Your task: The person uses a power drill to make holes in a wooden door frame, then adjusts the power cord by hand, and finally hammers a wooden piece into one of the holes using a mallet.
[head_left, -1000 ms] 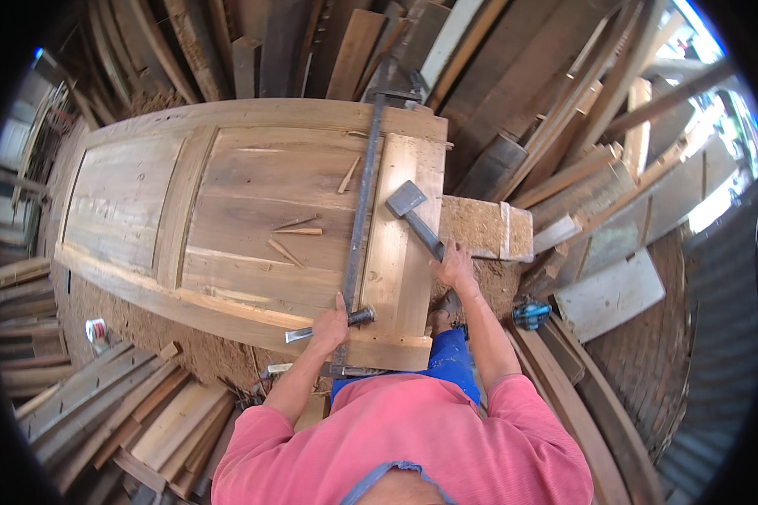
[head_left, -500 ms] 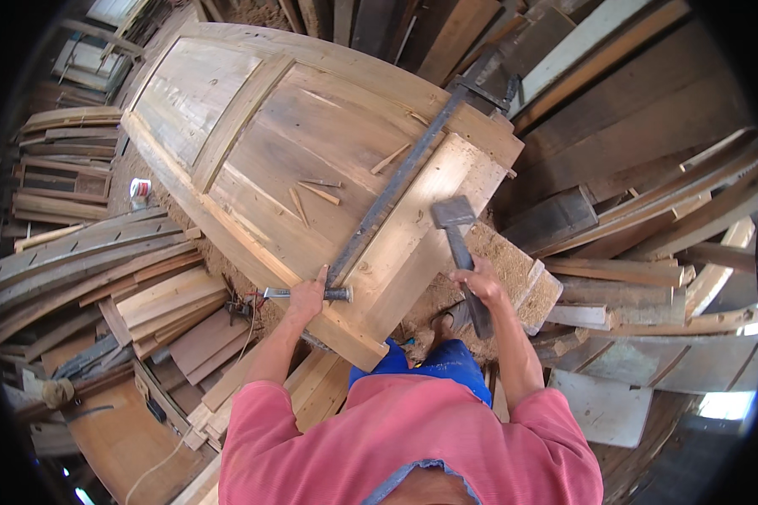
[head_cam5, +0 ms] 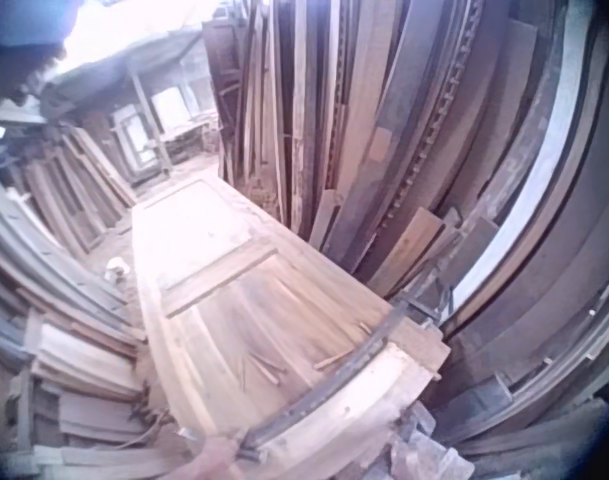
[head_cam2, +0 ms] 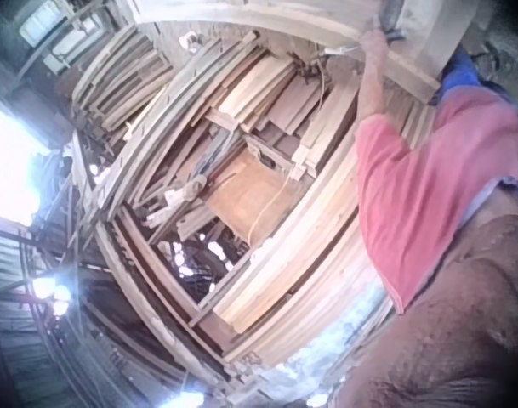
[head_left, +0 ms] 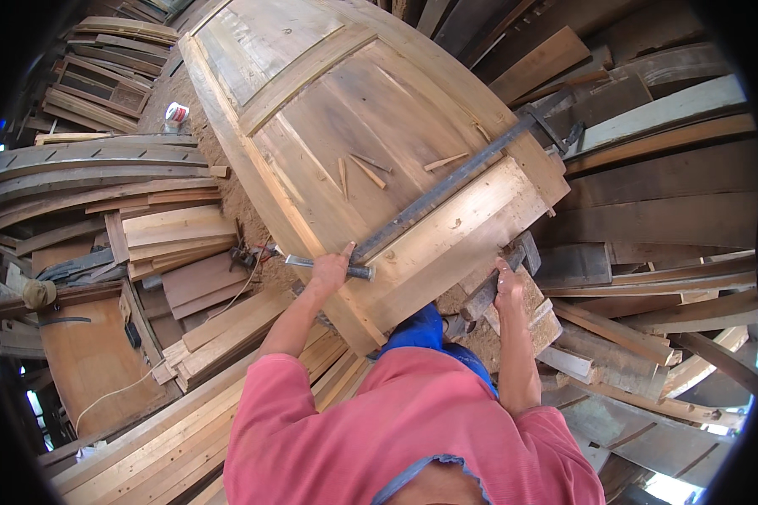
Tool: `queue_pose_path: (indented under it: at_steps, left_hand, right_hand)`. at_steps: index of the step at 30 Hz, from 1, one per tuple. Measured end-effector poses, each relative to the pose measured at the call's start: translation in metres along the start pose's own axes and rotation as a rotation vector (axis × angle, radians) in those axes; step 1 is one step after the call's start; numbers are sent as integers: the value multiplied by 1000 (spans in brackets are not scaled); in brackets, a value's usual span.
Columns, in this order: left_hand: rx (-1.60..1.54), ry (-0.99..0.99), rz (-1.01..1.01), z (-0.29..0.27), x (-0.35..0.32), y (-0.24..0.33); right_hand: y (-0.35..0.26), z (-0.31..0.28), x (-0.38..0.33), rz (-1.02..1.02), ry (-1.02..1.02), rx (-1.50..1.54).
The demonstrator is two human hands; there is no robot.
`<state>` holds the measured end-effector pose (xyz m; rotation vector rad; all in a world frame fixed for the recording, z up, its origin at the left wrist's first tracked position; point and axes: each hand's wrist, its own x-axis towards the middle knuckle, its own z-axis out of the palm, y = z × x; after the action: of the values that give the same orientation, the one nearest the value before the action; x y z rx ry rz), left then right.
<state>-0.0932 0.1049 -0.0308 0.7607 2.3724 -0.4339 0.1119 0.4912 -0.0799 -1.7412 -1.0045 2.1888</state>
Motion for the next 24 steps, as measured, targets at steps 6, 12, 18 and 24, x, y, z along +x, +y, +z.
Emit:
queue_pose_path:
  at_steps: [6, 12, 18, 24]
  left_hand:
    - [-47, -113, 259, -22, 22, -45]
    - [-297, 282, -15, -73, 126, -99]
    - [-474, 298, -197, -100, 190, -114]
    - [-312, 701, -43, -154, 177, -41]
  right_hand:
    - [-32, -23, -32, 109, -146, -317]
    - [-8, -81, -10, 132, -62, -673]
    - [-12, -77, 13, 206, 33, -732]
    - [-18, -81, 39, 259, 8, -578]
